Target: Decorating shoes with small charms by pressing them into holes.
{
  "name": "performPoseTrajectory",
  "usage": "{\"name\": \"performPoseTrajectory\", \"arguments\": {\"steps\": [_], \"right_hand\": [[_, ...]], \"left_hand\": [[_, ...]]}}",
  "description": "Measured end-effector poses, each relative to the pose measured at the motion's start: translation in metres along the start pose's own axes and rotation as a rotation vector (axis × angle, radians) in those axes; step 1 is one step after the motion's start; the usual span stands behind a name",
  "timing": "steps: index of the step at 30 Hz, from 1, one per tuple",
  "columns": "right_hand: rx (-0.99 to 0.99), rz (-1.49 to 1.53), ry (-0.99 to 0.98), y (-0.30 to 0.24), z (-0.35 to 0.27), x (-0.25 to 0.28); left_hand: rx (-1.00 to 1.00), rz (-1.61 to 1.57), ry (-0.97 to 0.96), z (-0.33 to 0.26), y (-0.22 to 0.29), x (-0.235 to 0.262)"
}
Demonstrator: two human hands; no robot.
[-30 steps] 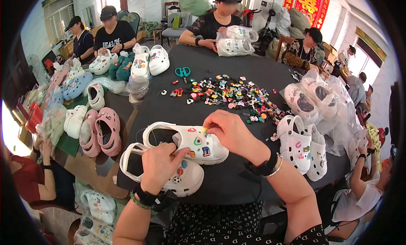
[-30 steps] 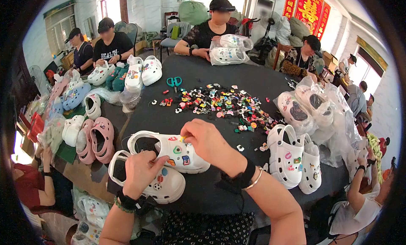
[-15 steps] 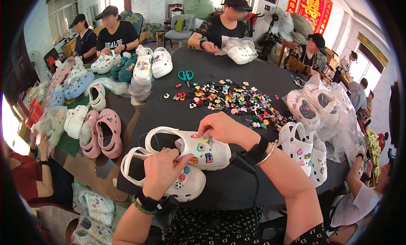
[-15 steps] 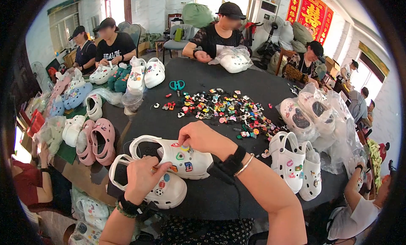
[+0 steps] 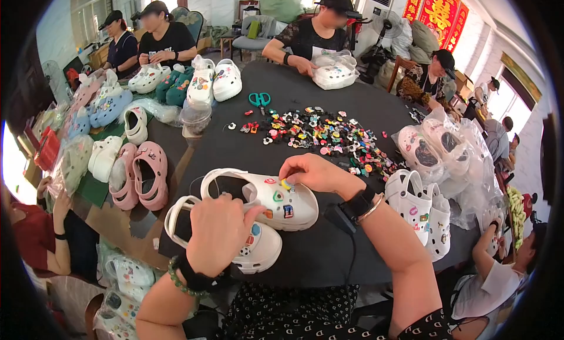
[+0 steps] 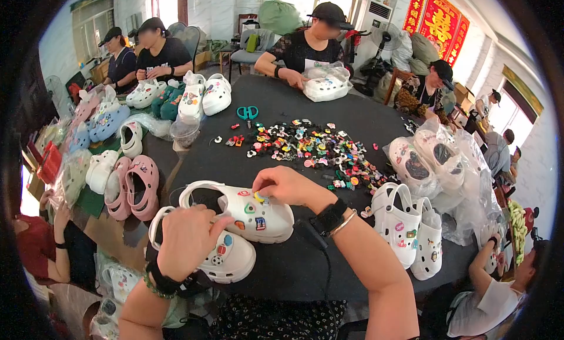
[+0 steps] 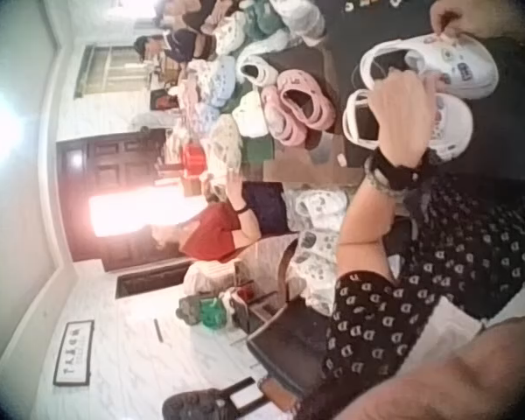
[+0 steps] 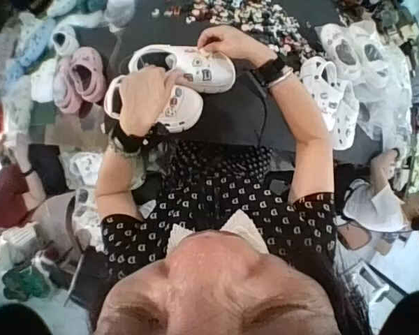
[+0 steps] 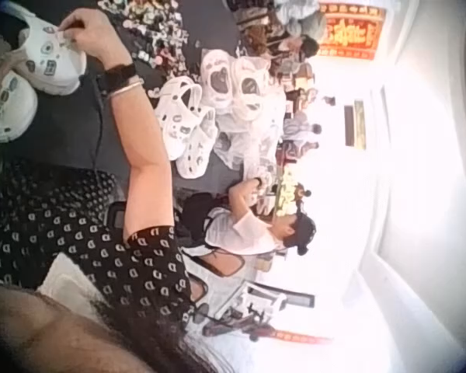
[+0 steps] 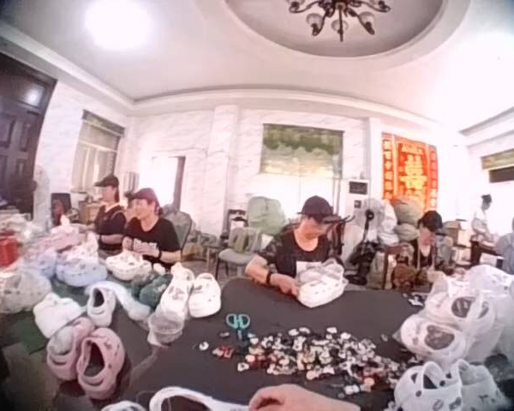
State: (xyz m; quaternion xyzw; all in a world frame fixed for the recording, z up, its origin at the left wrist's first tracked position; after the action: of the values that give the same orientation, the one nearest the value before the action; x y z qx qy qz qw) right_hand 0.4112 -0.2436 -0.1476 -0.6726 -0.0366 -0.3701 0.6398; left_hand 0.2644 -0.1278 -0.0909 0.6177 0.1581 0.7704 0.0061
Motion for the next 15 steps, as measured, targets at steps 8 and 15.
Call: {"name": "performPoseTrajectory", "arguments": {"steps": [8,15], "right_hand": [[-0.066,0.770,0.195,0.065,-0.020,-0.005],[0.031,0.992,0.245,0.056,-0.029,-0.003]], "left_hand": [[-0.211,-0.417,0.187,0.035,0.007,0.000],[0.177,-0.453,-0.281,0.079,-0.013,-0.073]]}}
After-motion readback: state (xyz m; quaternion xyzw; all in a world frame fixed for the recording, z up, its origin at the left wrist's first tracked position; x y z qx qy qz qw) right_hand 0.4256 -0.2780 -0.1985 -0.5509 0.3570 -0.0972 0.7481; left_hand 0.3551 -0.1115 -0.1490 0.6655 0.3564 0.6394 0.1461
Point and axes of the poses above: each hand's wrist, its own z-axis towards the middle knuckle, its own x-axis out of the back of the hand, y = z × x, the point moved 10 cm from there along z, towards the middle knuckle, and after that the axes turned 9 degrees about x, right-handed, at the moved point
